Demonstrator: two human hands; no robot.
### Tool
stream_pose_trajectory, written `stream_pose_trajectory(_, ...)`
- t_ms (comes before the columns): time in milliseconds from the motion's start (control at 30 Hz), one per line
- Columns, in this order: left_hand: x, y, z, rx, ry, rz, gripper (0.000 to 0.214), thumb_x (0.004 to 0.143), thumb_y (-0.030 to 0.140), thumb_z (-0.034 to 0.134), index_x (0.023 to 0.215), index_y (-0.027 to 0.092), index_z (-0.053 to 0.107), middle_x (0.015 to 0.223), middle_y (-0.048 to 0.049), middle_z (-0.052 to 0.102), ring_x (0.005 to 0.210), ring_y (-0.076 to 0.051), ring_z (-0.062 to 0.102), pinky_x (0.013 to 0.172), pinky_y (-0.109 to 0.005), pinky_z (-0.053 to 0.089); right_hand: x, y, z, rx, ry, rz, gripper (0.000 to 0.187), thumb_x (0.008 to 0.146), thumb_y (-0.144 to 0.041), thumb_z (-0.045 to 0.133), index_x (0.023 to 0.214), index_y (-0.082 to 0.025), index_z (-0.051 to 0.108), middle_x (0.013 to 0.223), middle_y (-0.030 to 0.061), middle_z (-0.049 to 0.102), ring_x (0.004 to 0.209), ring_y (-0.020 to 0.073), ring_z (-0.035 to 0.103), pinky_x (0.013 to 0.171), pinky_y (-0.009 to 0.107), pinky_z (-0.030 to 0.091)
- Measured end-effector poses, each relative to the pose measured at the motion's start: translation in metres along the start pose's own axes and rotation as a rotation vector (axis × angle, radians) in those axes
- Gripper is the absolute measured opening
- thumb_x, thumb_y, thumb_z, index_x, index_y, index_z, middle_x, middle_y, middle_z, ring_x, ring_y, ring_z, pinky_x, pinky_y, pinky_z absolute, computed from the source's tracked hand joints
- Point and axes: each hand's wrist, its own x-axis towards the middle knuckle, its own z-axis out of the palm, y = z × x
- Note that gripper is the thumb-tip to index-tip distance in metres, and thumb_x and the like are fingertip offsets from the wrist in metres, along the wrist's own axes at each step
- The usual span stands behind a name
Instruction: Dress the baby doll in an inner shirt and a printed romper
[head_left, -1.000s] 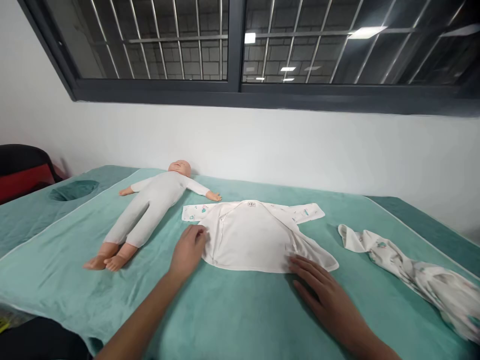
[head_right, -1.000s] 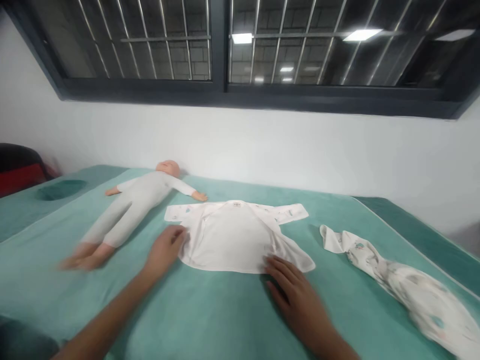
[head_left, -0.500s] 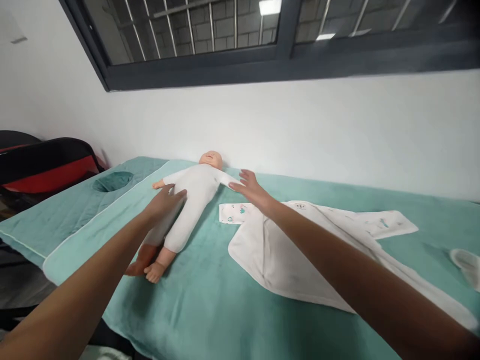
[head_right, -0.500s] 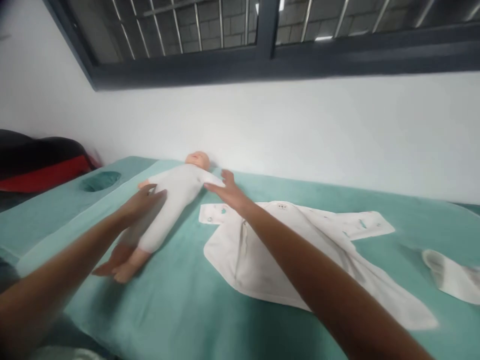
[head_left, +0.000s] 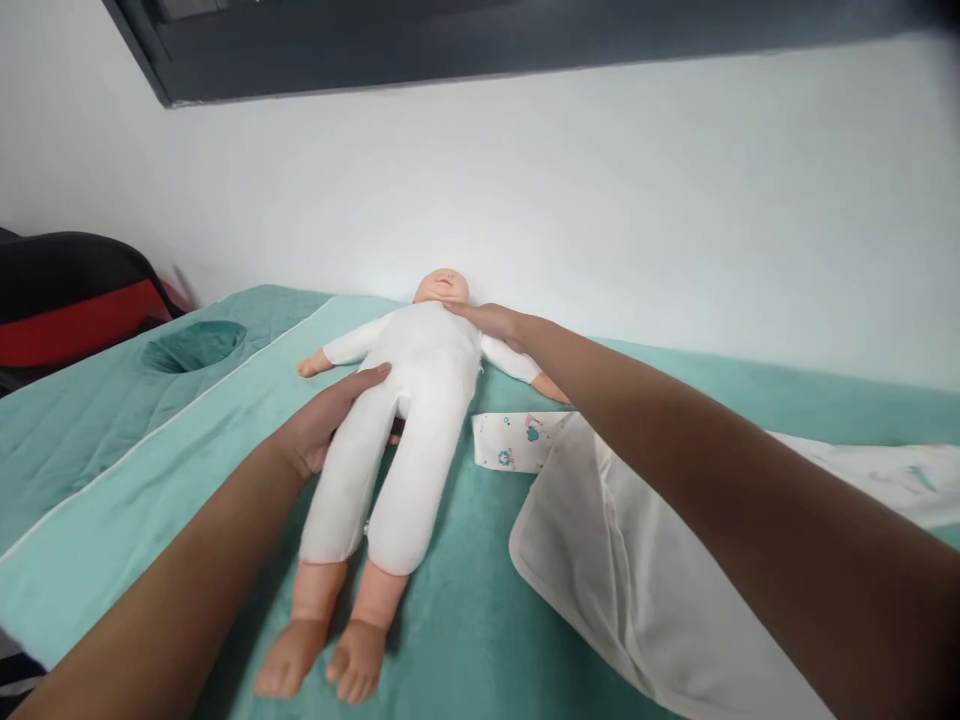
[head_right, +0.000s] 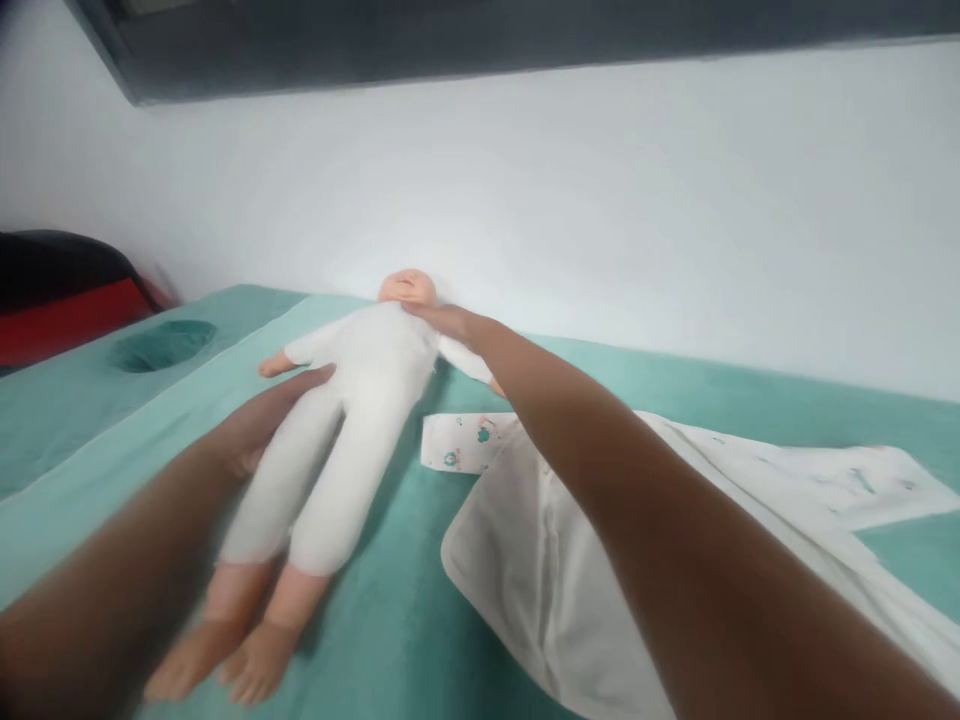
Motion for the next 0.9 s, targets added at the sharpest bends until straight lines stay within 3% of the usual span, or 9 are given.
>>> stream_pose_trajectory(133,-0.030,-0.004,0.040,-0.045,-0.141,0.141,0.058,0.086,0.048,0.059,0.129,0.010,0.051,0.102,-0.0137,0.071,0.087,-0.027,0.069,0.069,-0.041,0.059,-0.050,-0.028,-0.042,-0.099,-0.059,0.059,0.082,0.084,-0.072,0.042,0.126,-0.003,0.055,0.135,0.0183,0.055,0.120,0.0283,0.054,0.105,0.039,0.036)
stream_pose_trajectory(267,-0.068,-0.020,0.112,-0.121,-0.215,0.232,0.067,0.083,0.048,0.063,0.140,0.025,0.038,0.121,-0.0128,0.065,0.088,-0.028,0.070,0.068,-0.043,0.060,-0.113,-0.034,-0.101,-0.185,-0.013,0.120,0.082,0.074,-0.082,0.046,0.119,-0.015,0.064,0.128,0.0137,0.063,0.115,0.0324,0.058,0.101,0.045,0.043)
stream_pose_trajectory(433,-0.101,-0.065,0.214,-0.194,-0.267,0.171,0.068,0.080,0.047,0.066,0.140,0.032,0.037,0.126,-0.0109,0.062,0.091,-0.027,0.070,0.068,-0.038,0.061,-0.205,-0.001,-0.160,-0.378,0.043,0.232,0.092,0.072,-0.088,0.034,0.119,-0.016,0.066,0.131,0.0143,0.061,0.116,0.0342,0.058,0.100,0.044,0.043)
stream_pose_trajectory(600,-0.107,-0.119,0.287,-0.225,-0.317,0.145,0.065,0.079,0.045,0.069,0.136,0.031,0.041,0.129,-0.0107,0.060,0.103,-0.026,0.067,0.078,-0.036,0.059,-0.271,0.058,-0.182,-0.434,0.112,0.370,0.098,0.073,-0.089,0.028,0.120,-0.011,0.065,0.129,0.0178,0.062,0.112,0.0328,0.061,0.095,0.039,0.045)
stream_pose_trajectory(733,-0.104,-0.136,0.305,-0.177,-0.320,0.109,0.063,0.078,0.051,0.067,0.133,0.031,0.042,0.126,-0.0090,0.062,0.101,-0.022,0.067,0.078,-0.032,0.058,-0.289,0.097,-0.187,-0.445,0.140,0.355,0.098,0.078,-0.086,0.023,0.124,-0.010,0.064,0.124,0.0178,0.065,0.109,0.0321,0.063,0.093,0.037,0.044)
stream_pose_trajectory(833,-0.089,-0.127,0.294,0.011,-0.343,0.047,0.060,0.080,0.065,0.056,0.125,0.026,0.048,0.102,-0.0077,0.068,0.078,-0.019,0.068,0.062,-0.031,0.058,-0.294,0.106,-0.192,-0.569,0.123,0.285,0.090,0.081,-0.083,0.018,0.118,-0.018,0.067,0.119,0.0134,0.068,0.106,0.0323,0.063,0.088,0.038,0.044)
stream_pose_trajectory(900,-0.071,-0.115,0.282,0.180,-0.341,0.040,0.057,0.082,0.070,0.045,0.108,0.019,0.056,0.082,-0.0059,0.066,0.062,-0.018,0.065,0.052,-0.030,0.054,-0.295,0.099,-0.193,-0.775,0.178,0.238,0.082,0.085,-0.079,0.017,0.105,-0.021,0.071,0.106,0.0128,0.071,0.098,0.0324,0.064,0.081,0.039,0.044)
